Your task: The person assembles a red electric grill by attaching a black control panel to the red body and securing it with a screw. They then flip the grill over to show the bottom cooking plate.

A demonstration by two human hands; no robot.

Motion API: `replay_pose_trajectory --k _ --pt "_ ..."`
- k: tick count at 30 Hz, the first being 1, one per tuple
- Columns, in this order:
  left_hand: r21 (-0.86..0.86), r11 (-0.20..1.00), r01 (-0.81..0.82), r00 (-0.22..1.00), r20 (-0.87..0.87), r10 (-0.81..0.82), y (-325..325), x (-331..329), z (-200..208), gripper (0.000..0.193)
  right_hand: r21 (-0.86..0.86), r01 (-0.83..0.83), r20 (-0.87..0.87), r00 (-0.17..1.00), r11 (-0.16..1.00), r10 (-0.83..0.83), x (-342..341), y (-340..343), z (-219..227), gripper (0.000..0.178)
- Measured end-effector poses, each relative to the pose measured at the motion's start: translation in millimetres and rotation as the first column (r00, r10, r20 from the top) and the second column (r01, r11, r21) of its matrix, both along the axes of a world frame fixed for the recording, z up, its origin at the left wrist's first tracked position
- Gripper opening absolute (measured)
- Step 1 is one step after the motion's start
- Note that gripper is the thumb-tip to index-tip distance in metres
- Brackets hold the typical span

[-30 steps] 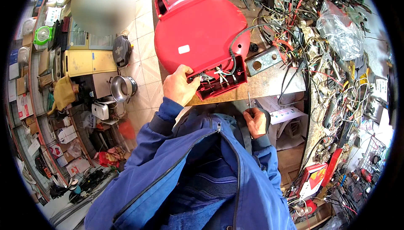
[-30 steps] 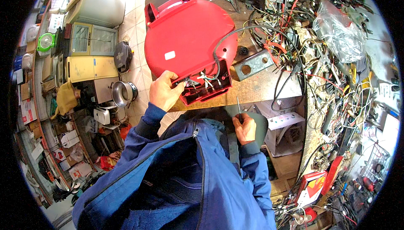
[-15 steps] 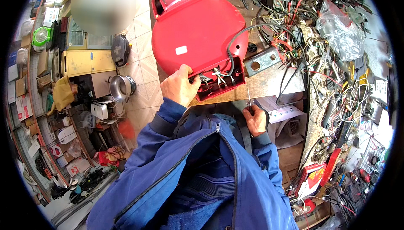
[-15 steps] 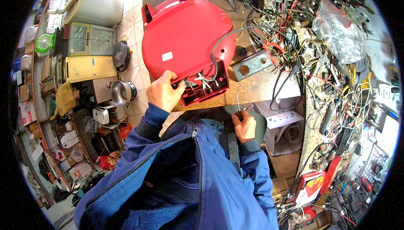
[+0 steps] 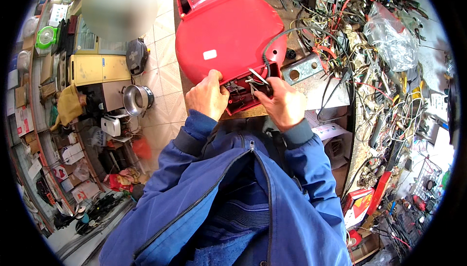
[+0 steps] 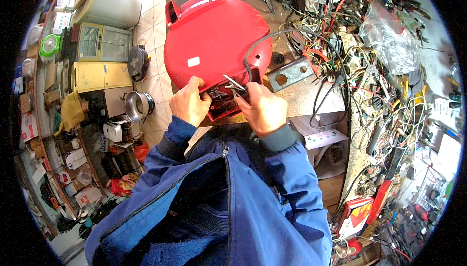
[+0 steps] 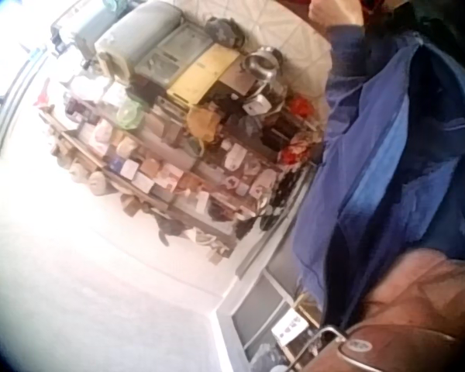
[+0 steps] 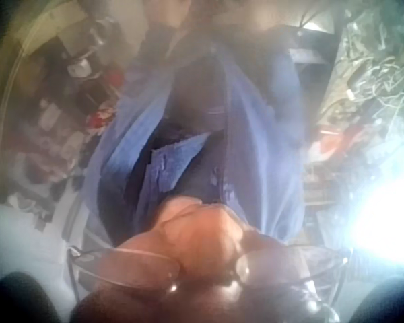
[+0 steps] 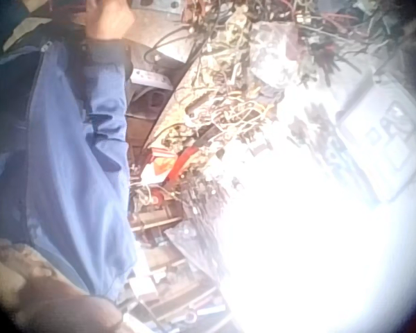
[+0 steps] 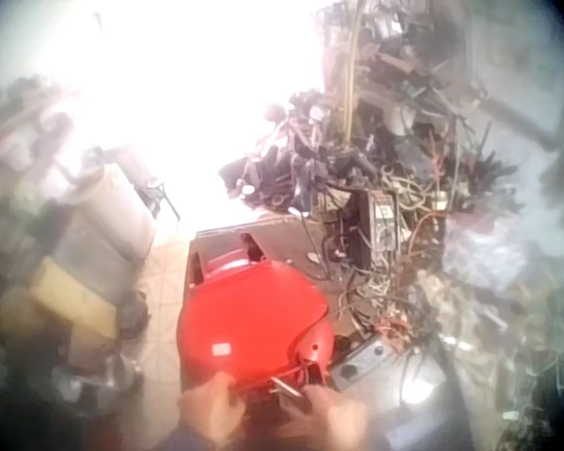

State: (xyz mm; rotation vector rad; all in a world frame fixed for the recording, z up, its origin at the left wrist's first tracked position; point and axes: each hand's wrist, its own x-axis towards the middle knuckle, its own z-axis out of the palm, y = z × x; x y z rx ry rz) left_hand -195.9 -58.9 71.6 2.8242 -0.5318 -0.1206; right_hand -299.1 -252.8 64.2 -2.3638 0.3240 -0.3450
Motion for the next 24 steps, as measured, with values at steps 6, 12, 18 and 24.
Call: replay_pose_trajectory --k 6,12,18,24 --pt "0.004 1.000 -0.016 0.999 -0.034 0.016 -1.1 -1.5 3.2 0.033 -0.247 -0.060 -0.050 0.998 0.967 0.049 20.6 10.1 0.7 0.022" --pt "-0.050 0.998 -0.038 0.997 -0.067 0.035 1.6 -3.1 1.6 0.035 -0.223 0.009 -0.090 0.995 0.975 -0.030 29.4 14.1 -4.1 0.016" --pt "-0.102 0.993 -0.067 0.996 -0.066 0.060 2.5 -5.2 1.9 0.035 -0.098 -0.104 -0.125 0.988 0.990 0.091 36.8 1.1 -2.2 0.015" --pt "-0.207 0.977 -0.049 0.996 -0.079 0.034 11.3 -2.0 -3.6 0.034 -0.028 -0.052 -0.124 0.991 0.998 0.048 36.0 1.2 2.0 0.016"
